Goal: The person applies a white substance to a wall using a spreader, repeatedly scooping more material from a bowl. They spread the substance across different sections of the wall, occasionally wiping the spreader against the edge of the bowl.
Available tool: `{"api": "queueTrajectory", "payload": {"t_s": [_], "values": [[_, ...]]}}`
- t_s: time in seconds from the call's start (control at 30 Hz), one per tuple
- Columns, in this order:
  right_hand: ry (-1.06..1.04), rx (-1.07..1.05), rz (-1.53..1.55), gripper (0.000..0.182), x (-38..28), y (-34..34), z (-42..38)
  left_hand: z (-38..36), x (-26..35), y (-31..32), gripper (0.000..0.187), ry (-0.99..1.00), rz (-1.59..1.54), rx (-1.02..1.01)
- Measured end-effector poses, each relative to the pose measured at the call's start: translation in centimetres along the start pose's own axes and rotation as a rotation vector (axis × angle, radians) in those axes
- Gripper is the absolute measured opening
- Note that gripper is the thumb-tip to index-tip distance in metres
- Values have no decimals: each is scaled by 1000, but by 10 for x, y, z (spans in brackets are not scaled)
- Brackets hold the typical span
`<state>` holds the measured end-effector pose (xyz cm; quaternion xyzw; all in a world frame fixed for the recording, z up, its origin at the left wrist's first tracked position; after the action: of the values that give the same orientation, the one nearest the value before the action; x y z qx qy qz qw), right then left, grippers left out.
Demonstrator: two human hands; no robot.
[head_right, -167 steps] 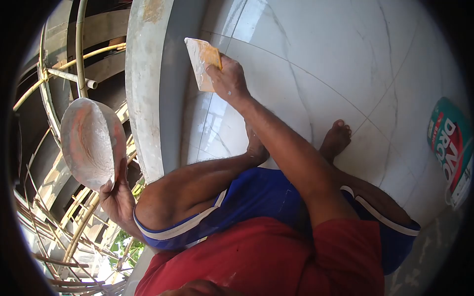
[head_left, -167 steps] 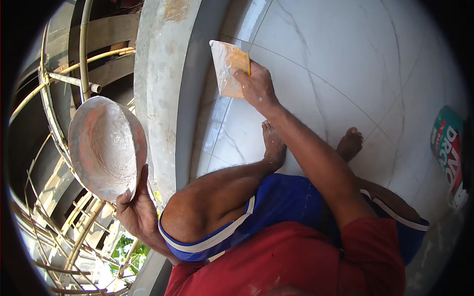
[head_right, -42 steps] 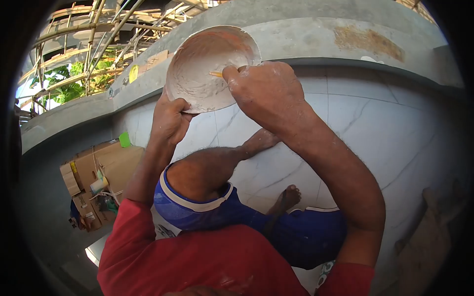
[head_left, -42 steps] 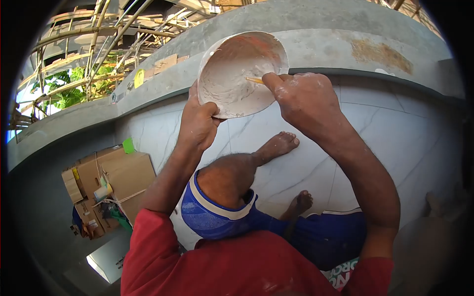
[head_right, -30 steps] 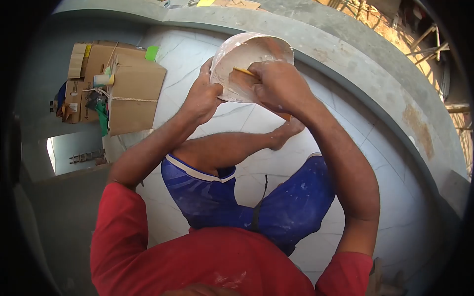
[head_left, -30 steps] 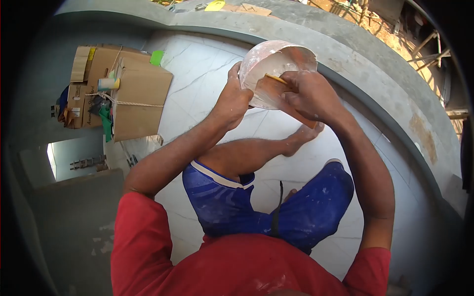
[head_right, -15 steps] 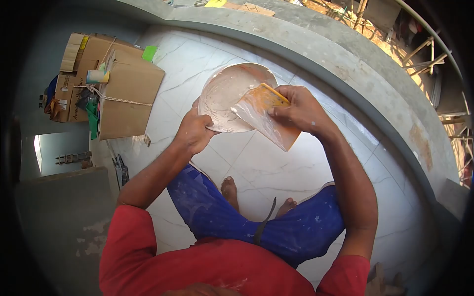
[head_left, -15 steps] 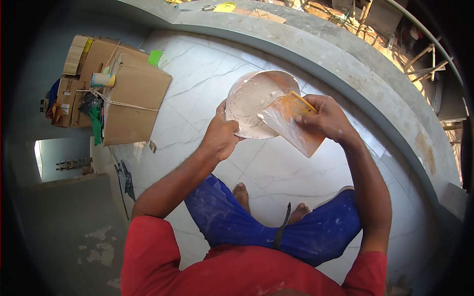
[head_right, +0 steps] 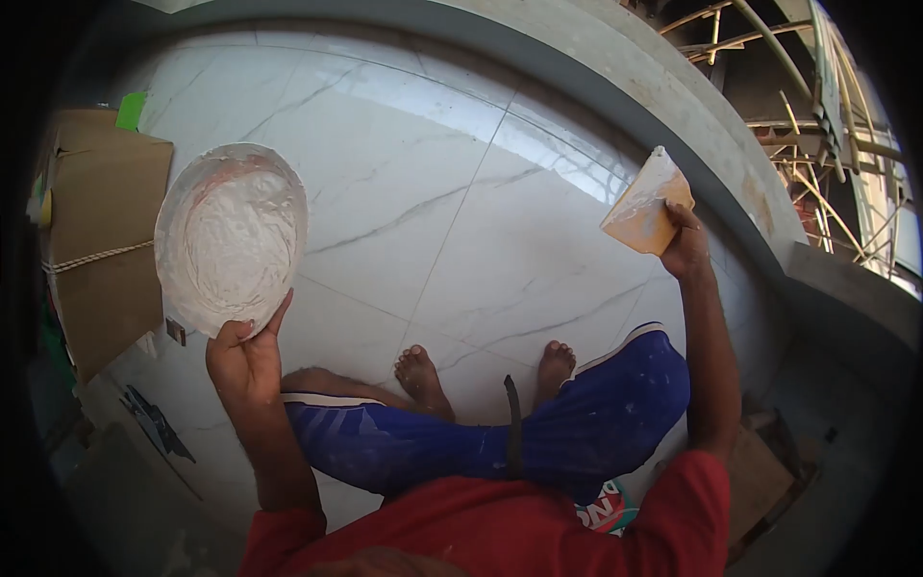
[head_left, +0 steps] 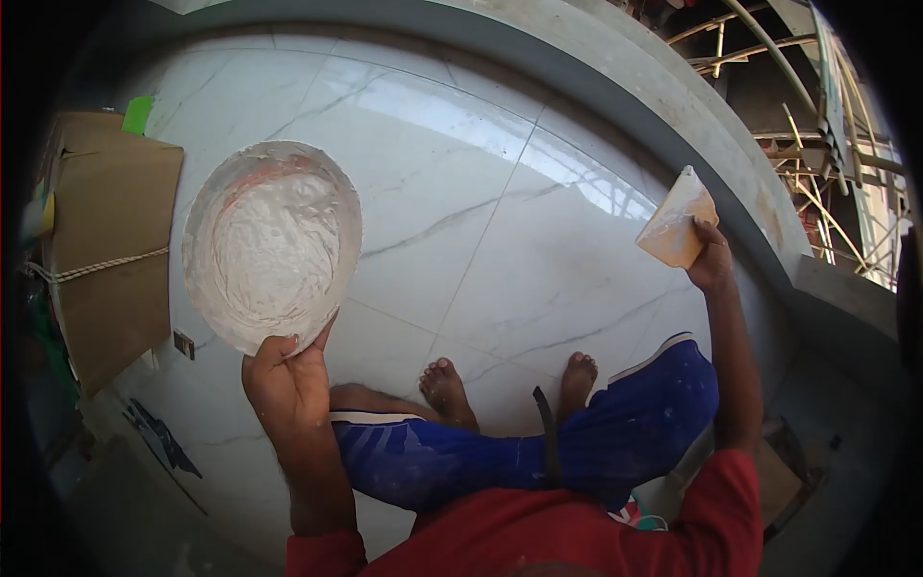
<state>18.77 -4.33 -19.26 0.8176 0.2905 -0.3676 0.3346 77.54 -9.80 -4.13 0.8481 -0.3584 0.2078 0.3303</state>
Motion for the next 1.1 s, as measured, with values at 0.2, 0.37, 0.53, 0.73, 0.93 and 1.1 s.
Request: {"api": "queueTrajectory", "payload": {"t_s": [0.2,0.37,0.53,0.73,0.93,1.1], "values": [[15,-124,-220,32,48,112,-9,-16,11,-51,88,34,-74,116],[17,-271,-387,32,80,158,44,-41,18,-69,90,64,-61,255],[-28,-342,-567,38,24,208,64,-96,24,-110,90,173,-40,372],[-824,-837,-1672,36,-83,298,98,-149,19,-155,93,212,-306,474],[-1530,-1492,-2653,37,-38,335,108,-162,6,-221,90,218,-428,344],[-1957,-1626,-2920,44,8,310,129,-148,-38,-242,89,183,-321,520]]}}
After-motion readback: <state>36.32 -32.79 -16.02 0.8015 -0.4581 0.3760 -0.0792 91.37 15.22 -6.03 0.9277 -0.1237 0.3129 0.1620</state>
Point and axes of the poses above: each hand's wrist, its own z-axis towards the middle knuckle, its own y-axis out of the palm, x = y × z, the point moved 3 cm from there along z, towards the middle knuckle, and after that the axes turned 13 degrees about -y, right-handed, at the moved point
